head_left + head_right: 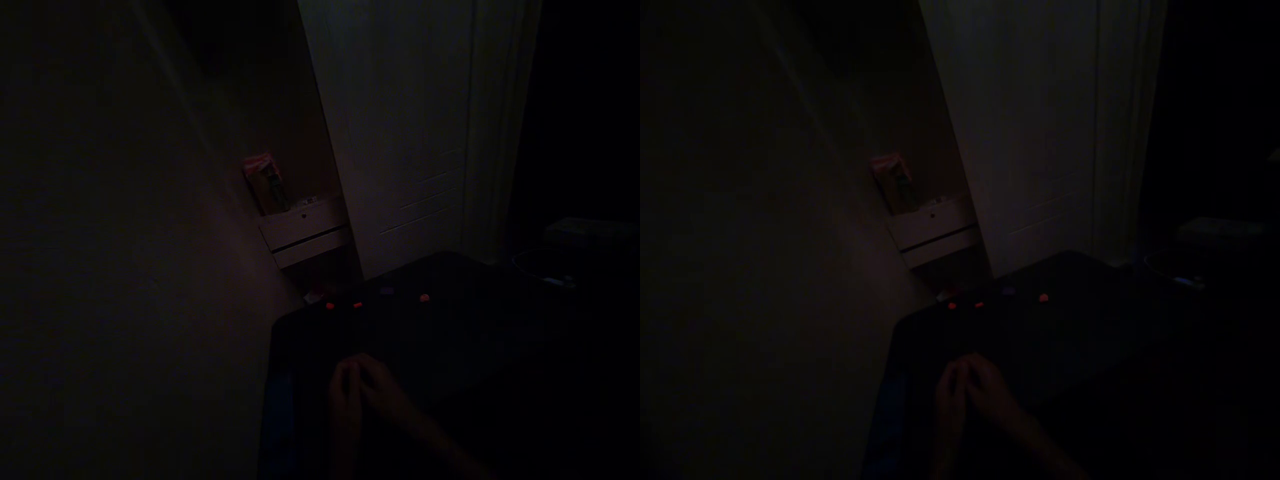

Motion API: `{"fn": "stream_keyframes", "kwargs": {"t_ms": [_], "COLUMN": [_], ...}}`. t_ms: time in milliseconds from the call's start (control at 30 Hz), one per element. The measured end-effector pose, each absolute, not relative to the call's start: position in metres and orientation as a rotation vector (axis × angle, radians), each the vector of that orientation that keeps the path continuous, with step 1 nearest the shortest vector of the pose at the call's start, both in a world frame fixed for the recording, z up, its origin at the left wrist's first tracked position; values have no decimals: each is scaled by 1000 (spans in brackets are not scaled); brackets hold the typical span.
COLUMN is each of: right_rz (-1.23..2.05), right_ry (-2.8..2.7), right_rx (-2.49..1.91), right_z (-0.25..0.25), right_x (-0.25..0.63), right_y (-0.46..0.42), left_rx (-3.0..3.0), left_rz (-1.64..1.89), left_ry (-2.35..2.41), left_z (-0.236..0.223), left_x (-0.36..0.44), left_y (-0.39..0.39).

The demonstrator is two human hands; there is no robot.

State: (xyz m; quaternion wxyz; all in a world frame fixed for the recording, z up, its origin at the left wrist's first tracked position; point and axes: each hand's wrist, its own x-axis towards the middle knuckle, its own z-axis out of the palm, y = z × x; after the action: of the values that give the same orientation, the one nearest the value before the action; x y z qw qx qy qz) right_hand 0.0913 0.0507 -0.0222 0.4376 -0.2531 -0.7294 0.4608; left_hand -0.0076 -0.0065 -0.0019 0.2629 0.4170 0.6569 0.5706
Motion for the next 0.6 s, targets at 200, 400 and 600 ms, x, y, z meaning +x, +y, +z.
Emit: {"fn": "stream_keyframes", "kwargs": {"t_ms": [200,400,600], "right_rz": [1140,1134,1118], "right_ry": [-1820,-1838,-1831], "right_rx": [-602,-632,-612], "right_z": [-23,-26,-27], "right_x": [92,91,91], "right_y": [52,52,53], "left_rx": [1140,1100,1140], "left_rz": [1539,1522,1551], "left_ry": [1762,1777,1738], "left_z": [-2,1,3], "left_x": [-8,-6,-5], "left_y": [-6,-8,-8]}}
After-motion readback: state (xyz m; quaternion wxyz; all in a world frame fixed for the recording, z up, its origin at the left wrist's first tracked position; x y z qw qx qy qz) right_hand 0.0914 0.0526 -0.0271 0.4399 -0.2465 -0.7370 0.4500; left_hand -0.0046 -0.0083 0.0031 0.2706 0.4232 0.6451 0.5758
